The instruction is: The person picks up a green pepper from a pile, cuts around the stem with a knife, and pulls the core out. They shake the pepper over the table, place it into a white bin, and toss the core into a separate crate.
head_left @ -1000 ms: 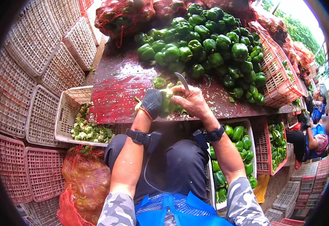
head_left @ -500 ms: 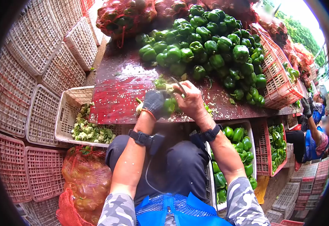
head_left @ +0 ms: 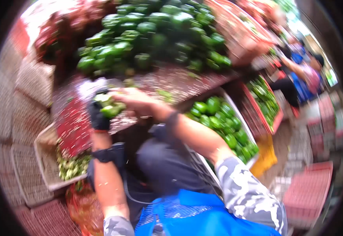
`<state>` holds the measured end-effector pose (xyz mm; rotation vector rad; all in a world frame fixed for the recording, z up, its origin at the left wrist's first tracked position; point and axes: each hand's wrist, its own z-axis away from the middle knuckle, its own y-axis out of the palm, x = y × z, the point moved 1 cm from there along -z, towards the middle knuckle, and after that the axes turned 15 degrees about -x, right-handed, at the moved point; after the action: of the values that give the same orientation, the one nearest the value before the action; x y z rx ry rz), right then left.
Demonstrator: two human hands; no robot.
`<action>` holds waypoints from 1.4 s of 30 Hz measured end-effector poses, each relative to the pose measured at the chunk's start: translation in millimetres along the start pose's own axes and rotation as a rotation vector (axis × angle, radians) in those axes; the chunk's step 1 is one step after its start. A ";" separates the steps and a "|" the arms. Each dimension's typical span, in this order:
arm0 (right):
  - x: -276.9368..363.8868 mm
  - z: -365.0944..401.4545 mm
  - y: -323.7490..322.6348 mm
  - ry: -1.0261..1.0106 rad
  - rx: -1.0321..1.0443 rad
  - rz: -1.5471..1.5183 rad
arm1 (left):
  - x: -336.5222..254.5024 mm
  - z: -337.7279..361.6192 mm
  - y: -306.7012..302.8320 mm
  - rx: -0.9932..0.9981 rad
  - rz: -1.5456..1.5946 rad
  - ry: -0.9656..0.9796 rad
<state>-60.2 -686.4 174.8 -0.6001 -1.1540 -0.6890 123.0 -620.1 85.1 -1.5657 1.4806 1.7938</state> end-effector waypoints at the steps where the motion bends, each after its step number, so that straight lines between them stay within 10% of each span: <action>1: 15.4 16.7 -3.4 0.051 -0.013 -0.042 | -8.0 -3.4 6.0 0.038 -0.284 0.328; 15: -61.2 97.0 -83.8 -0.072 -0.158 -0.343 | -25.5 20.8 65.5 0.328 -0.201 0.047; 27: -218.1 400.6 -254.9 -0.113 -1.400 1.034 | -13.1 -1.9 -13.3 0.103 -0.272 0.025; 42: -293.0 397.1 -219.4 -0.228 -1.303 1.250 | -30.1 15.6 24.2 0.120 -0.521 0.193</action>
<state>-539.9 -485.1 29.9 -2.2663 -0.1761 -0.1536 106.0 -605.8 120.3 -1.8850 1.0895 1.2673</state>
